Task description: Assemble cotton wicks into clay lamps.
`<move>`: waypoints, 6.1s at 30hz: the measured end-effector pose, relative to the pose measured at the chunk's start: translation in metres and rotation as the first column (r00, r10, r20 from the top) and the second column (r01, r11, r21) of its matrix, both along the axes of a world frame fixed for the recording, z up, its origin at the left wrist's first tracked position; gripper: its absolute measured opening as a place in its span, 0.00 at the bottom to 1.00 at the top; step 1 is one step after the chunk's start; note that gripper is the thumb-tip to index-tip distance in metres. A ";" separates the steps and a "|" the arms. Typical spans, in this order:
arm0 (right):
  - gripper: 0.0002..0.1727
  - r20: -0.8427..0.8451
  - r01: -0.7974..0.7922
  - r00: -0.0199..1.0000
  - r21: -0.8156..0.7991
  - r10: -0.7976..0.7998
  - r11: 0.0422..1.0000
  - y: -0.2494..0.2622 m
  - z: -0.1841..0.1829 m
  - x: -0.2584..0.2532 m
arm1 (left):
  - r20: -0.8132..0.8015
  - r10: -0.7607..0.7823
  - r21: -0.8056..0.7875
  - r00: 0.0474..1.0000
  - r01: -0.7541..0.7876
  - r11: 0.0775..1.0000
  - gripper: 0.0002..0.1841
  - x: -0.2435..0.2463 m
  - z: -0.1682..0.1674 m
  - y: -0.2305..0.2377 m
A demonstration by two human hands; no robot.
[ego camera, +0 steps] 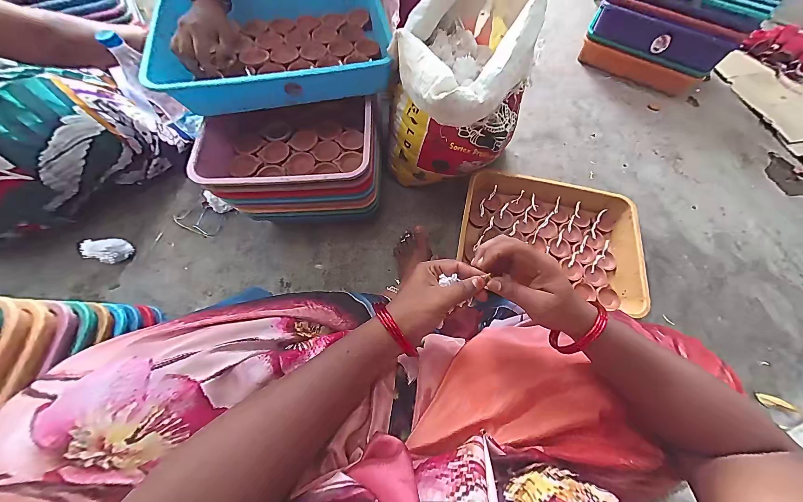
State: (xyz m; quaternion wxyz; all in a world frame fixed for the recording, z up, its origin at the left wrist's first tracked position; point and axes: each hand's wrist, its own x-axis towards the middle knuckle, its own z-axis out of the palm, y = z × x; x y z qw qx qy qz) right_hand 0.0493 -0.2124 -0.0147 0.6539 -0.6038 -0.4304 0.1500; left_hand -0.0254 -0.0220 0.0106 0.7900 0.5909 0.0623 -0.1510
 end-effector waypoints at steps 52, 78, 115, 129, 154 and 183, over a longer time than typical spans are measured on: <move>0.14 0.287 0.269 0.952 -0.950 -0.104 -0.156 -0.142 -0.131 0.130 | 0.047 -0.155 0.498 0.987 0.111 0.860 0.11 -0.005 -0.015 -0.004; 0.07 0.379 0.219 0.909 -0.084 -0.172 0.972 -0.003 -0.009 -0.008 | 0.196 0.048 0.017 0.979 -0.053 0.998 0.27 -0.006 -0.030 -0.008; 0.06 -0.022 0.254 0.966 -0.089 -0.257 0.963 -0.003 -0.011 -0.013 | -0.029 0.090 -0.006 0.995 -0.091 0.996 0.06 -0.003 -0.017 -0.010; 0.04 -0.050 0.298 0.951 -0.110 -0.305 0.948 0.000 -0.013 -0.017 | -0.032 0.146 0.029 0.989 -0.145 0.989 0.05 -0.003 -0.014 -0.015; 0.03 0.044 0.141 0.990 -0.131 -0.136 0.981 -0.011 -0.006 -0.004 | 0.072 0.021 0.249 0.997 -0.039 0.968 0.05 -0.003 -0.010 -0.009; 0.11 0.299 0.300 0.954 -0.948 -0.020 0.110 -0.155 -0.044 0.120 | 0.075 -0.113 0.481 0.991 0.063 0.874 0.05 -0.007 -0.022 -0.008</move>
